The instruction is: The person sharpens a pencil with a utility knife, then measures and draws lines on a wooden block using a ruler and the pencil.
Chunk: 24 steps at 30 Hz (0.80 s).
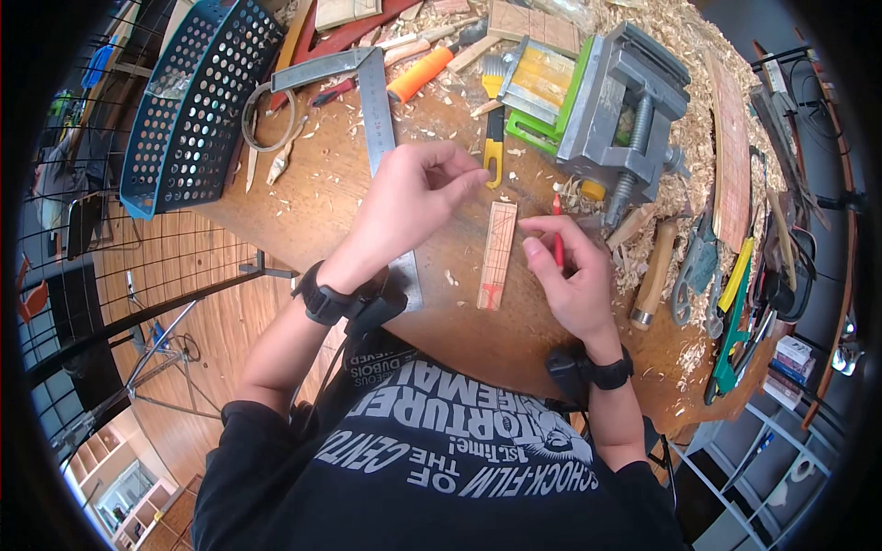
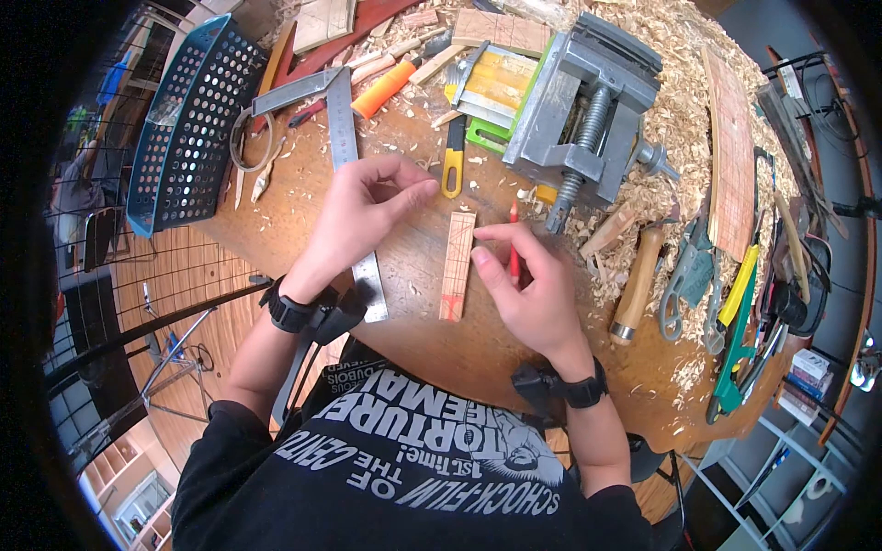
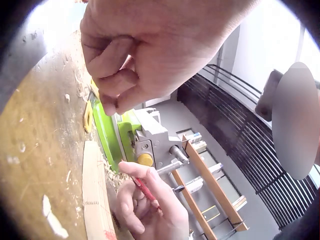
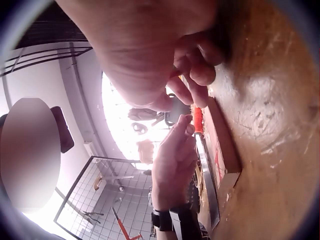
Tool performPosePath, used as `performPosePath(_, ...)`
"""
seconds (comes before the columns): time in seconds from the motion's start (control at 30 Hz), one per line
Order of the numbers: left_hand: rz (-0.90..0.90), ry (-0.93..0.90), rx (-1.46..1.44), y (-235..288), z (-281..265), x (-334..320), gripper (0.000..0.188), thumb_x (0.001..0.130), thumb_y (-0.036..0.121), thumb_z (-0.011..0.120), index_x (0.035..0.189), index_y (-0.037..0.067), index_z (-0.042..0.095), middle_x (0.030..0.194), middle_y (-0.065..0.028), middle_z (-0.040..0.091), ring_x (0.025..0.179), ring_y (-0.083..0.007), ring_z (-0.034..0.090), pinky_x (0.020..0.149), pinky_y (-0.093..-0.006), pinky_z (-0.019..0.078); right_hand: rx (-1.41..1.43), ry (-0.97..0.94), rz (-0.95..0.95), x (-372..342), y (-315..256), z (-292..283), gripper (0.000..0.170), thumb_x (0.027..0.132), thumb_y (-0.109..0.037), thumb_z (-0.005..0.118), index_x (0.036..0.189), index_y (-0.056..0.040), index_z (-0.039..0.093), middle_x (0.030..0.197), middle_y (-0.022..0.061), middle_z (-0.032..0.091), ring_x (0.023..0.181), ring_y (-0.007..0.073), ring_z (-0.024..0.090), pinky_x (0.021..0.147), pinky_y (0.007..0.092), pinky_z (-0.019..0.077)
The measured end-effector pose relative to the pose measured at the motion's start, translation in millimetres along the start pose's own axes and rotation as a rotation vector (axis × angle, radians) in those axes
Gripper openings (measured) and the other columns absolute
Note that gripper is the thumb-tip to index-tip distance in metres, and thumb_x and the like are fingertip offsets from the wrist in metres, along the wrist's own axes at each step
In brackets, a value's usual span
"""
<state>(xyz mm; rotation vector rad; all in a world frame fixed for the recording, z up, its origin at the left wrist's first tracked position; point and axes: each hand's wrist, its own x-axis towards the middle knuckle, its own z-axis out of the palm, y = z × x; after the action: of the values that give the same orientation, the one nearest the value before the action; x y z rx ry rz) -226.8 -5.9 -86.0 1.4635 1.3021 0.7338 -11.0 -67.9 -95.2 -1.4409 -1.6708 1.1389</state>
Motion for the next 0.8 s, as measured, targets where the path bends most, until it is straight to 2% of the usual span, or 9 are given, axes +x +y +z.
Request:
performPosePath(0.2,0.006,0.061,-0.242,-7,5,11,0.016,0.089,0.017,0.068,0.093,0.002,0.065,0.075,0.0036,0.063,0.063,-0.0006,0.051,0.056,-0.0174,0.0388,-0.156,0.0,0.04,3,-32,-1,0.02,0.087,-0.014,0.065,0.106,-0.0062,0.066,0.066,0.006,0.058,0.048,0.0116,0.048,0.048,0.0274,0.0384)
performPosePath(0.37,0.002,0.148,-0.471,1,7,15,0.015,0.091,0.021,0.065,0.097,0.007,0.064,0.07,0.0095,0.058,0.053,0.0035,0.037,0.046,-0.0171,0.021,-0.058,0.07,-0.086,-12,-61,-11,0.016,0.086,-0.009,0.062,0.101,-0.0039,0.068,0.068,0.0093,0.062,0.05,0.0132,0.053,0.049,0.0274,0.0409)
performPosePath(0.5,0.029,0.157,-0.538,1,9,14,0.014,0.091,0.015,0.066,0.096,0.002,0.064,0.073,0.0055,0.061,0.064,0.0015,0.048,0.058,-0.0152,0.0363,0.081,0.026,-0.389,-43,-103,-44,0.026,0.079,0.001,0.059,0.101,-0.0062,0.071,0.07,0.0066,0.065,0.054,0.016,0.06,0.052,0.0288,0.0474)
performPosePath(0.6,0.067,0.162,-0.602,-3,12,15,0.013,0.091,0.014,0.064,0.096,0.001,0.064,0.076,0.0057,0.061,0.067,0.0017,0.049,0.06,-0.0151,0.0365,0.572,-0.354,-0.156,-84,-101,-55,0.006,0.074,-0.008,0.062,0.08,-0.0095,0.064,0.065,0.0051,0.062,0.054,0.0171,0.061,0.049,0.0287,0.0475)
performPosePath(0.63,0.081,0.175,-0.6,-3,13,16,0.014,0.092,0.017,0.063,0.097,0.004,0.063,0.07,0.0089,0.052,0.058,0.0018,0.039,0.053,-0.0169,0.027,0.736,-0.481,-0.075,-94,-101,-57,0.002,0.073,-0.011,0.064,0.073,-0.0106,0.061,0.064,0.0046,0.061,0.054,0.0175,0.061,0.048,0.0287,0.0475)
performPosePath(0.67,0.095,0.19,-0.596,-4,14,17,0.015,0.093,0.02,0.062,0.098,0.006,0.063,0.064,0.0121,0.044,0.049,0.0019,0.029,0.045,-0.0187,0.0174,0.9,-0.611,0.006,-102,-101,-59,0.008,0.071,-0.014,0.065,0.066,-0.0116,0.059,0.063,0.0041,0.06,0.053,0.0178,0.061,0.047,0.0287,0.0475)
performPosePath(0.73,0.077,0.199,-0.598,-3,15,15,0.016,0.093,0.021,0.062,0.099,0.006,0.063,0.064,0.0121,0.041,0.049,0.0017,0.028,0.045,-0.0188,0.0168,1.077,-0.742,0.101,-94,-114,-52,0.015,0.069,-0.016,0.066,0.059,-0.0127,0.057,0.061,0.0036,0.06,0.053,0.0182,0.062,0.046,0.0286,0.0475)
performPosePath(0.77,0.072,0.212,-0.604,-1,14,14,0.017,0.093,0.021,0.061,0.1,0.006,0.062,0.063,0.0122,0.039,0.049,0.0015,0.027,0.045,-0.0189,0.0163,1.155,-0.498,-0.326,-66,-141,-42,0.015,0.079,-0.008,0.059,0.085,-0.021,0.061,0.066,0.0048,0.059,0.048,0.0125,0.049,0.041,0.0243,0.0347)
performPosePath(0.8,0.069,0.213,-0.603,-1,14,14,0.017,0.093,0.021,0.061,0.1,0.006,0.062,0.063,0.0122,0.039,0.049,0.0015,0.027,0.045,-0.0189,0.0163,1.187,-0.23,-0.746,-48,-157,-38,0.04,0.089,0.001,0.052,0.111,-0.0292,0.066,0.071,0.0059,0.058,0.042,0.0068,0.037,0.037,0.02,0.022)
